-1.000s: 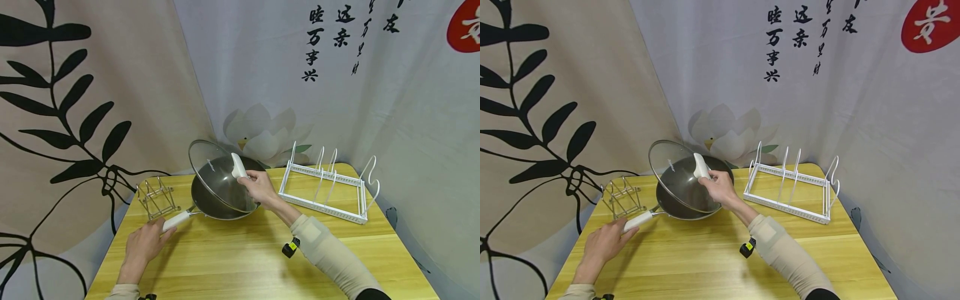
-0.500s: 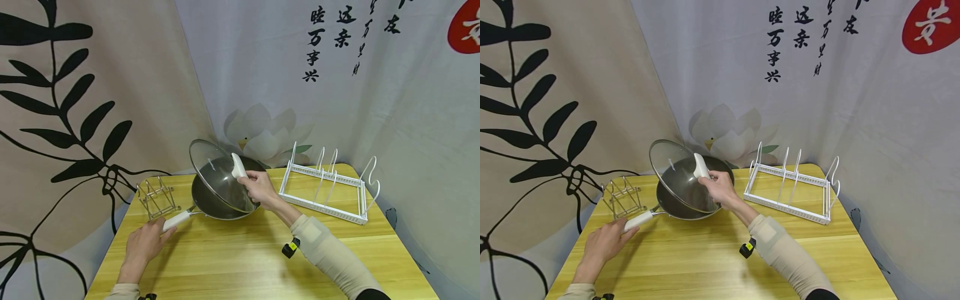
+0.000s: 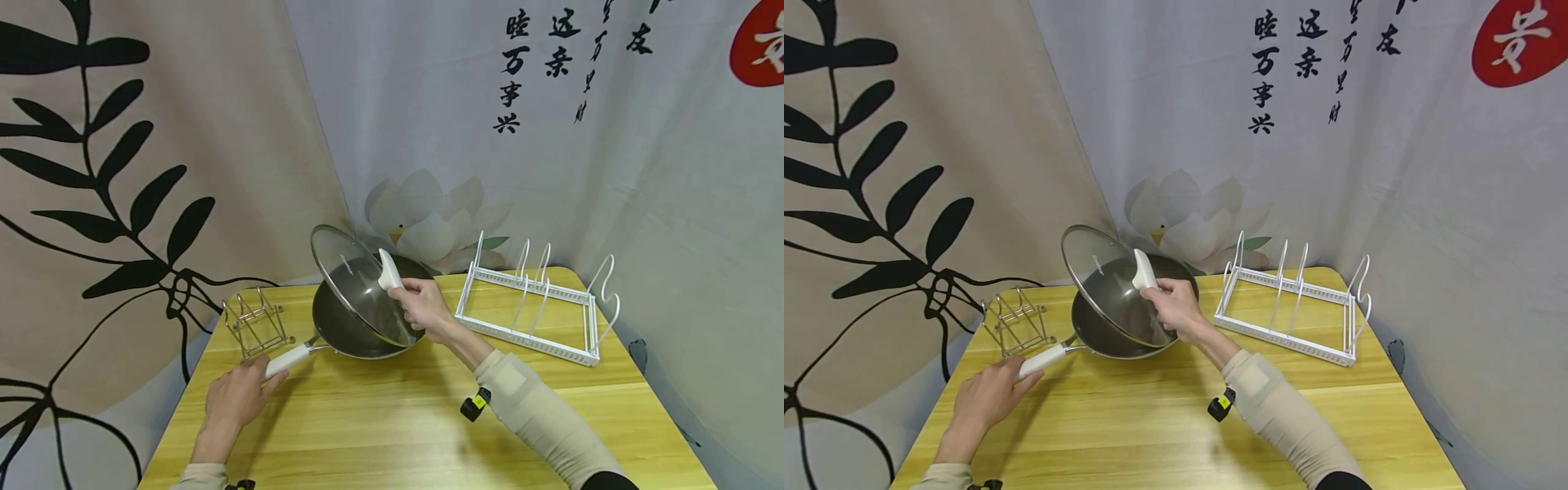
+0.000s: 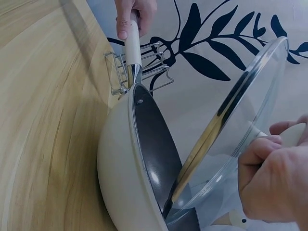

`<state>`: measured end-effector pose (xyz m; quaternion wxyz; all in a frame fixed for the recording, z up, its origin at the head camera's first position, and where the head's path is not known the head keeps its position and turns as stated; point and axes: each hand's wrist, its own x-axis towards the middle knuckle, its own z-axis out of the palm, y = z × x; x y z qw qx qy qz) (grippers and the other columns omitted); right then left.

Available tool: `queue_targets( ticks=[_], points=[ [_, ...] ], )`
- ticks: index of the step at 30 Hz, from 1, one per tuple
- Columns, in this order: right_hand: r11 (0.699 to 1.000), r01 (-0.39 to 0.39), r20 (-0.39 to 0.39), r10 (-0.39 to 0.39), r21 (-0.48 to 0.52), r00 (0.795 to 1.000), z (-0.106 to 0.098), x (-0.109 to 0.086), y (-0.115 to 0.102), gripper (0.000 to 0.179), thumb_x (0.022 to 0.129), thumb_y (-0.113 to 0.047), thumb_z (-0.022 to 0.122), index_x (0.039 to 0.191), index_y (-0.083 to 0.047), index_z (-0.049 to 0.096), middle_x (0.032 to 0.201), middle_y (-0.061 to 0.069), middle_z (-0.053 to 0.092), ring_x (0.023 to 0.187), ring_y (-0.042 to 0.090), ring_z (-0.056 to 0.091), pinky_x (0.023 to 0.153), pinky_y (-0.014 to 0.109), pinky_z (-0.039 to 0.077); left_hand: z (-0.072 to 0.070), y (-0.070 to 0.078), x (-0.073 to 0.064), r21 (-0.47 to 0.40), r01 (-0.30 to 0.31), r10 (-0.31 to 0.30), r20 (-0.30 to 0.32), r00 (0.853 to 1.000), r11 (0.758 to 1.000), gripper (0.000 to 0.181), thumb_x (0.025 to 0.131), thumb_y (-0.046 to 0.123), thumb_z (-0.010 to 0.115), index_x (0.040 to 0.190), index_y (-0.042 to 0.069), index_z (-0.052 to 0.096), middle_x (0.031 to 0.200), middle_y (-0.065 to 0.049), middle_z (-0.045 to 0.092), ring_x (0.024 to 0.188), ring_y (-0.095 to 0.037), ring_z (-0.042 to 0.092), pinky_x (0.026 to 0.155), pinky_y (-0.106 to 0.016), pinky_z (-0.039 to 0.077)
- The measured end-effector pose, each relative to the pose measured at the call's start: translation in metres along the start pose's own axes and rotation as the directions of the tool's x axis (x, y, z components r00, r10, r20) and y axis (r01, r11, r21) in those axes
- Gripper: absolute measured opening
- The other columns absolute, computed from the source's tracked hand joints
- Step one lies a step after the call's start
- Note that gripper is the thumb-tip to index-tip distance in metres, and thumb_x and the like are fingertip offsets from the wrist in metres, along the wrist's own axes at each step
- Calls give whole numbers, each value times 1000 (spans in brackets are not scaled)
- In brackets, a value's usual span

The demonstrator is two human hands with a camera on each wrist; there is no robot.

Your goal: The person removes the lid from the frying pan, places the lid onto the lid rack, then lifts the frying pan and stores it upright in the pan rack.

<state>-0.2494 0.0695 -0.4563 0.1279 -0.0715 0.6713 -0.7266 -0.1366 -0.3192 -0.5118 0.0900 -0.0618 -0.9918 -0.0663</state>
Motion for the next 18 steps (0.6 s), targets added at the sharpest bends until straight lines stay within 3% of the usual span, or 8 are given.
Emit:
queue_targets(
  ticks=[18],
  points=[
    [998,-18,6,17,62,1000,0,-1,-4,42,106,-20,73,144,-1,72,71,-5,50,51,5,39,42,18,27,-1,0,0,4,12,-12,12,1000,1000,43,104,46,83,93,11,61,64,-2,48,51,-18,43,44,-33,31]
  ],
)
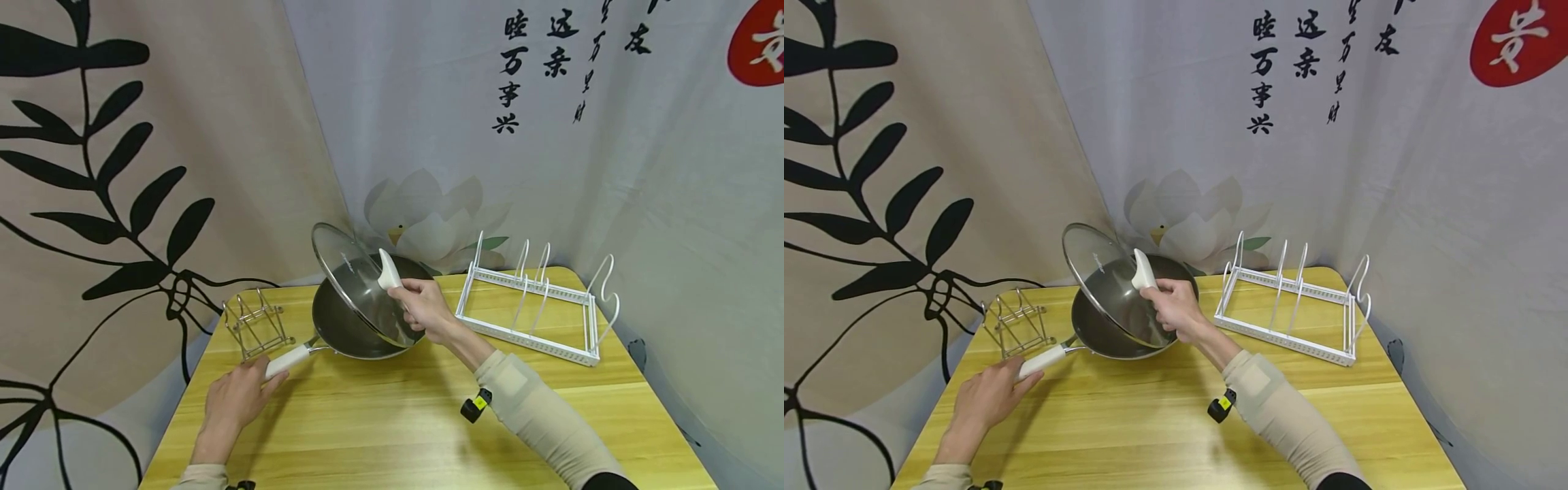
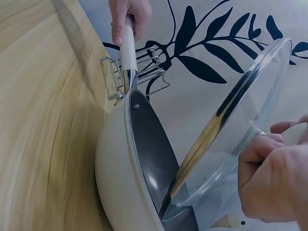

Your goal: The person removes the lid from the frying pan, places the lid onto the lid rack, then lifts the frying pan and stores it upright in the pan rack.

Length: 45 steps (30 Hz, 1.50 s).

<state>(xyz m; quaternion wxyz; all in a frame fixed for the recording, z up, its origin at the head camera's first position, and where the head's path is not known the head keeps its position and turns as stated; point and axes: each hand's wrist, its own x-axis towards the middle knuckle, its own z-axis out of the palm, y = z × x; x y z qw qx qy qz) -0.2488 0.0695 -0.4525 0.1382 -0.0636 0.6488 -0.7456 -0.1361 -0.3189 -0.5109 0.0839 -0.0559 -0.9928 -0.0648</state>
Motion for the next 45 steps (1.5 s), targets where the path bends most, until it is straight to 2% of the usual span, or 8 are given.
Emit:
queue_targets(
  ticks=[5,10,28,39,45],
  points=[
    [1000,-4,6,4,16,1000,-1,1,1,43,106,-20,73,144,-1,71,76,-3,52,52,6,39,42,18,27,1,0,0,-1,-4,4,-4,1000,1000,43,104,45,83,92,11,60,64,-2,47,50,-17,42,44,-33,31],
    [999,-10,14,10,47,1000,-2,0,0,41,107,-20,72,144,-2,71,72,-3,51,50,5,37,42,18,26,2,0,2,-5,-12,12,-24,1000,1000,44,103,46,83,91,12,59,64,-2,47,50,-17,41,43,-32,30],
    [995,-16,40,12,94,999,-3,-6,-6,32,110,-18,69,136,1,70,73,-2,51,49,4,36,41,17,25,2,1,1,-4,-14,14,-18,1000,1000,43,103,45,84,92,11,60,63,-2,48,49,-17,42,43,-32,31],
    [994,-11,54,5,111,999,-7,-12,-12,44,109,-17,67,145,9,63,72,-3,52,50,4,37,40,17,25,0,1,1,-1,-12,12,-20,1000,1000,43,103,45,84,91,11,59,64,-2,47,50,-17,42,43,-32,30],
    [996,-3,46,-1,94,999,-10,-14,-14,39,109,-18,68,143,2,67,73,-2,53,50,4,37,41,18,26,1,1,0,-5,-6,6,-13,1000,1000,43,104,44,83,92,11,60,64,-2,47,50,-18,42,43,-33,30]
  ],
)
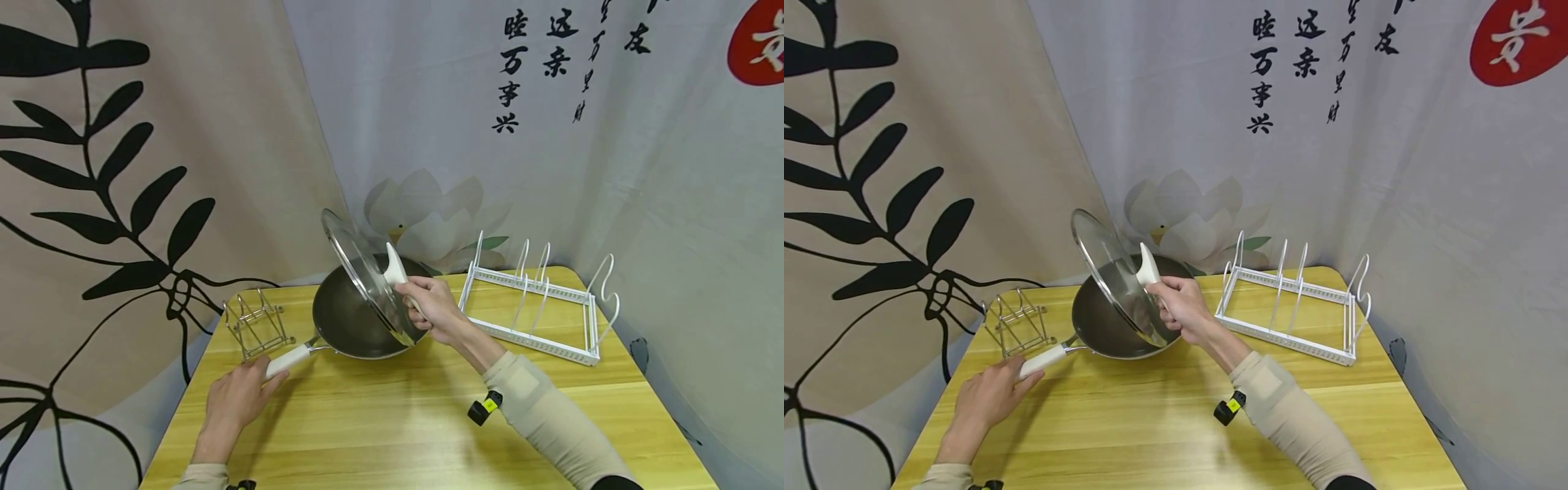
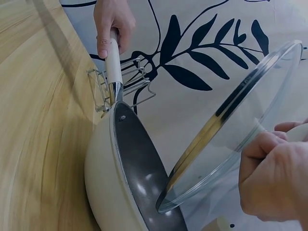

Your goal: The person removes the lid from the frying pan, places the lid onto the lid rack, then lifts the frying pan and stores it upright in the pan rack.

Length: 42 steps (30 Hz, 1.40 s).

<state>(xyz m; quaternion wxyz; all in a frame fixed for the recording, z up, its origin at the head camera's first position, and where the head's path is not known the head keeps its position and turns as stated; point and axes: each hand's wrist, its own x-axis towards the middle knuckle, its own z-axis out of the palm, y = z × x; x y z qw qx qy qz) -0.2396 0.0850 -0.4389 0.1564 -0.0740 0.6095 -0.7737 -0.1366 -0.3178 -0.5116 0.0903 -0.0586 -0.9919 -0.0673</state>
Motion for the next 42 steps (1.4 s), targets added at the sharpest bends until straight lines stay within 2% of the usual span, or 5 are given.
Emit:
queue_targets(
  ticks=[9,29,42],
  points=[
    [1000,3,-7,-3,11,1000,-4,-7,-5,38,110,-19,68,143,1,67,72,-3,53,50,4,38,42,18,25,0,-1,0,-3,3,-3,12,1000,1000,43,104,45,83,92,11,59,64,-2,47,50,-18,42,44,-33,31],
    [999,19,-11,-19,42,1000,-11,-20,-16,54,110,-18,66,159,1,56,76,-3,54,51,4,38,41,16,28,-2,-1,-1,-15,-2,2,9,1000,1000,43,104,44,83,91,12,59,65,-2,47,51,-18,42,44,-33,31],
    [998,32,-14,-31,59,999,-17,-26,-19,45,110,-18,66,150,3,60,75,-4,53,50,3,37,40,15,27,-2,-1,-2,-17,-12,12,0,1000,1000,42,104,44,83,92,11,60,65,-2,47,50,-18,42,44,-33,31]
  ],
)
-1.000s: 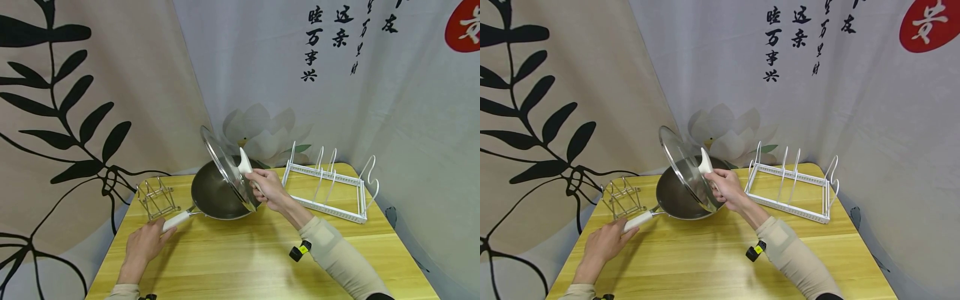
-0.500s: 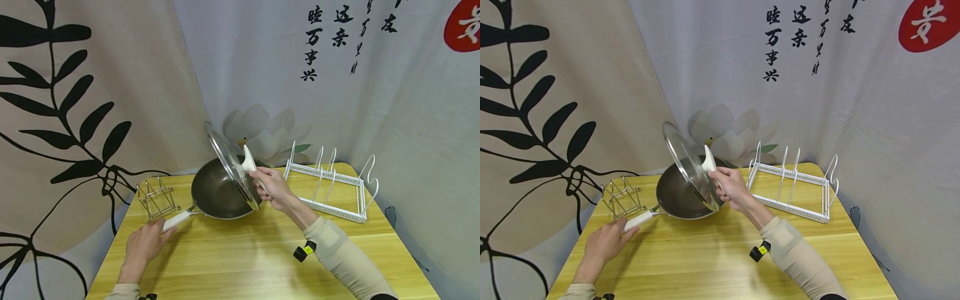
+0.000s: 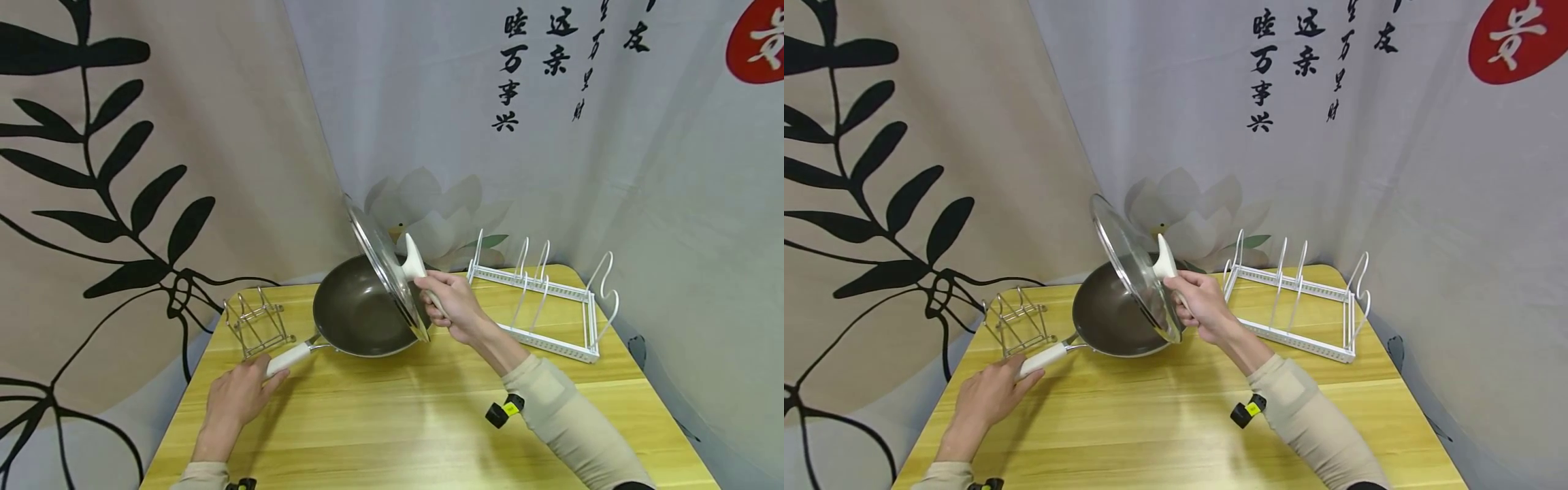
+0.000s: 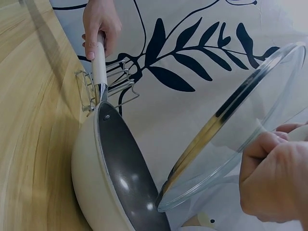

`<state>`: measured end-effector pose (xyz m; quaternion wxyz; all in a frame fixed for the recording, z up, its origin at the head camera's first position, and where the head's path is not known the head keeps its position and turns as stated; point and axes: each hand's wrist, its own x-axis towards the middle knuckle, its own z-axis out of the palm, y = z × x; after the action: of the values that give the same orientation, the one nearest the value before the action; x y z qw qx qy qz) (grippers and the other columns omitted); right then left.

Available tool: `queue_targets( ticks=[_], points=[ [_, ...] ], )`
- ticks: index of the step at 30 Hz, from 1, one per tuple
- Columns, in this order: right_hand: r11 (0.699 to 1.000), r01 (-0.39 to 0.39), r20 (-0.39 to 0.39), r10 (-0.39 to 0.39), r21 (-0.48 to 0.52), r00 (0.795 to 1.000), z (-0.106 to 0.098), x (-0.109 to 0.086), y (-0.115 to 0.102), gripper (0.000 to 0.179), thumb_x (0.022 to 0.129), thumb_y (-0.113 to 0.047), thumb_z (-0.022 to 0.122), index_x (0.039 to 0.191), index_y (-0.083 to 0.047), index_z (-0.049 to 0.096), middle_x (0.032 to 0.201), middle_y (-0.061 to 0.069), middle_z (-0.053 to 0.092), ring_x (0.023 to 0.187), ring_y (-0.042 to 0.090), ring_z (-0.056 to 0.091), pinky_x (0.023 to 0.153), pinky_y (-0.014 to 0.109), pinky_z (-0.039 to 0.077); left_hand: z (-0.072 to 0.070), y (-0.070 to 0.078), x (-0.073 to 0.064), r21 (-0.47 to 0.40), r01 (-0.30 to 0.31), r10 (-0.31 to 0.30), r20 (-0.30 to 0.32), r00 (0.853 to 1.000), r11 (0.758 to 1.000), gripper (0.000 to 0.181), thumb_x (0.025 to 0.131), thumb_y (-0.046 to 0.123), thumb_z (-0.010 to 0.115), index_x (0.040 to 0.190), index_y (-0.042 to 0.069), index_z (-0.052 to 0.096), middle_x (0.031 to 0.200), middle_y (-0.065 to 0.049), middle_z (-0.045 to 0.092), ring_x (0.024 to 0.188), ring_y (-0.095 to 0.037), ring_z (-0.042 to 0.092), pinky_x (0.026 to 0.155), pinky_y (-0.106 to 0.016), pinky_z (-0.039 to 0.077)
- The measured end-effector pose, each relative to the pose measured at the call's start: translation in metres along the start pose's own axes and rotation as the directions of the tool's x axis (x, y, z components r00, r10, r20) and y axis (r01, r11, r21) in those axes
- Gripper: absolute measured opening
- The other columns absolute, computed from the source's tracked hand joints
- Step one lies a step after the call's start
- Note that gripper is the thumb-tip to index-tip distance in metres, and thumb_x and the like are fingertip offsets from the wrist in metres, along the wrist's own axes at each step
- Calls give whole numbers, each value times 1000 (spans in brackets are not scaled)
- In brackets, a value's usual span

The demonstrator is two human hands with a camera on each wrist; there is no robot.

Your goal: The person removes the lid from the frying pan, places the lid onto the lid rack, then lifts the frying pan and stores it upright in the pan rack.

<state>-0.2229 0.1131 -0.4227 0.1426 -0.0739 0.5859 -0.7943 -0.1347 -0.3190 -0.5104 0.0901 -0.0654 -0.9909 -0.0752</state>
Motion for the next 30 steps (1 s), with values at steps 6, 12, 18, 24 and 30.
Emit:
queue_targets(
  ticks=[6,12,18,24,30],
  points=[
    [1000,15,-6,-15,-1,1000,-1,-3,-2,45,109,-20,68,148,3,62,75,-3,54,50,4,38,40,16,27,0,0,0,5,-6,6,-17,1000,1000,39,102,42,85,99,10,64,66,-2,50,53,-17,43,45,-33,32],
    [1000,20,-16,-20,9,1000,-1,-5,-4,39,109,-18,68,142,3,65,73,-2,54,49,3,39,39,15,27,-2,1,0,1,-21,21,-37,999,1000,44,102,43,86,119,5,72,72,-5,59,56,-18,48,47,-34,36],
    [1000,27,-7,-27,5,1000,-2,-7,-6,38,109,-19,67,141,3,64,74,-2,54,49,3,39,39,15,27,-4,5,-1,1,-35,35,-68,997,999,57,102,44,85,139,1,73,102,-20,78,74,-32,72,62,-55,60],
    [999,33,0,-33,13,999,-3,-9,-7,33,110,-19,66,135,3,64,74,-3,53,50,2,38,40,15,28,-4,10,-1,-12,-50,48,-120,992,999,59,103,43,84,142,1,72,124,-29,79,96,-48,78,83,-71,64],
    [999,32,7,-32,18,999,-4,-10,-9,29,110,-20,66,131,1,65,74,-3,53,50,3,38,40,15,28,-3,15,1,-31,-84,77,-188,979,996,57,102,40,86,142,2,73,128,-29,78,108,-50,77,90,-73,64]
  ],
)
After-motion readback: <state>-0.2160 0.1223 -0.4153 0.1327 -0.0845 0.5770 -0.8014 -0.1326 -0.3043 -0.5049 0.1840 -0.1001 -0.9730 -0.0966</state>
